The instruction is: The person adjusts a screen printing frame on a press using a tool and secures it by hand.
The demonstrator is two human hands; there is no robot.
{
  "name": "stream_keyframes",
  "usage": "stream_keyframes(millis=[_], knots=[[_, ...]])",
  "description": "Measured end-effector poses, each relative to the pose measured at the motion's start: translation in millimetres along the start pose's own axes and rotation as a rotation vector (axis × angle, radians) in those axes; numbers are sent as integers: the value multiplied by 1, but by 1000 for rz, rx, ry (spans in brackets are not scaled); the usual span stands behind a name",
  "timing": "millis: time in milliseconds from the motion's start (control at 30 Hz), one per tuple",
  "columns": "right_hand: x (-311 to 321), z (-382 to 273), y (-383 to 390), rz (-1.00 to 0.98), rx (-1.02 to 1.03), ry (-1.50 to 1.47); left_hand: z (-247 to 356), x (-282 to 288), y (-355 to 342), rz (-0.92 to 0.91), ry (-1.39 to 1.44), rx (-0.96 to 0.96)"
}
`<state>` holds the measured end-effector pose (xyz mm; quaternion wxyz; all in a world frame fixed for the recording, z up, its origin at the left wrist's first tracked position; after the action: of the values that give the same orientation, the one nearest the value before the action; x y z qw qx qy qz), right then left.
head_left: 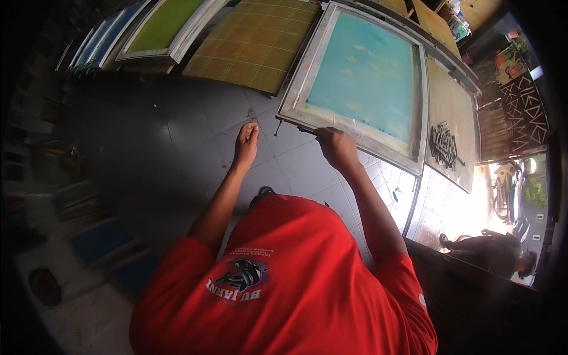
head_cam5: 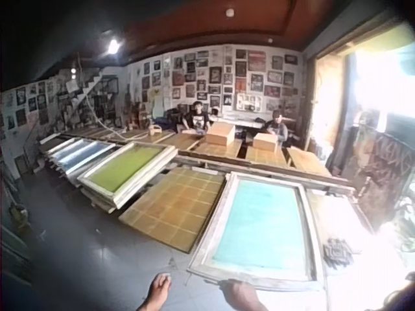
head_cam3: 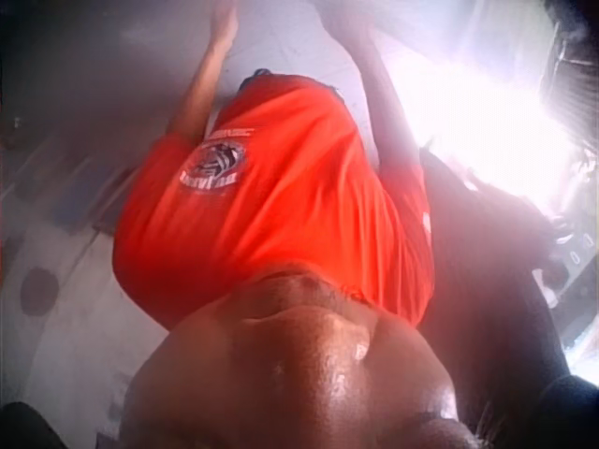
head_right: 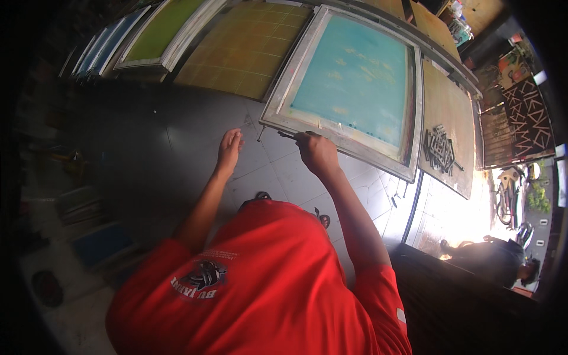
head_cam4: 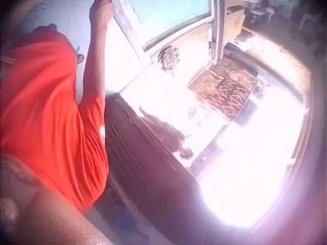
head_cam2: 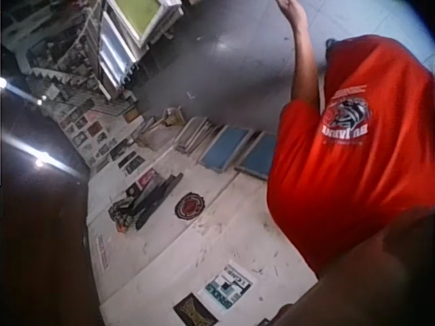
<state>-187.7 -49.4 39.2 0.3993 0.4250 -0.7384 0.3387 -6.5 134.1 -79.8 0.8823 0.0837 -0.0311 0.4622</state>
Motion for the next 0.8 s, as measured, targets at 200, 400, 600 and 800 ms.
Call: stream_keyframes(millis=[200, 400, 600, 800], knots=[[-59, -10, -56, -212, 23, 289, -5, 51, -4, -42, -10, -44], [-52, -23, -64, -223, 64, 363, -104, 99, 24, -55, -103, 60], [-44, -26, -71, -268, -17, 284, -119, 108, 49, -76, -120, 107], [-39, -32, -74, -205, 26, 242, -102, 106, 42, -124, -187, 124]])
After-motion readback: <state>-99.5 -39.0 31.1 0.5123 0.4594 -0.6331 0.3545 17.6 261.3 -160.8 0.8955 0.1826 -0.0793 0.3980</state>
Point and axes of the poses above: each hand's wrist, its own y-axis away from the middle knuckle, its own x-axis out of the back of the hand, z = x × y, the point moved 7 cm from there along -y, towards the middle knuckle, and after that the axes turned 2 degrees about -z, right-handed, at the moved point
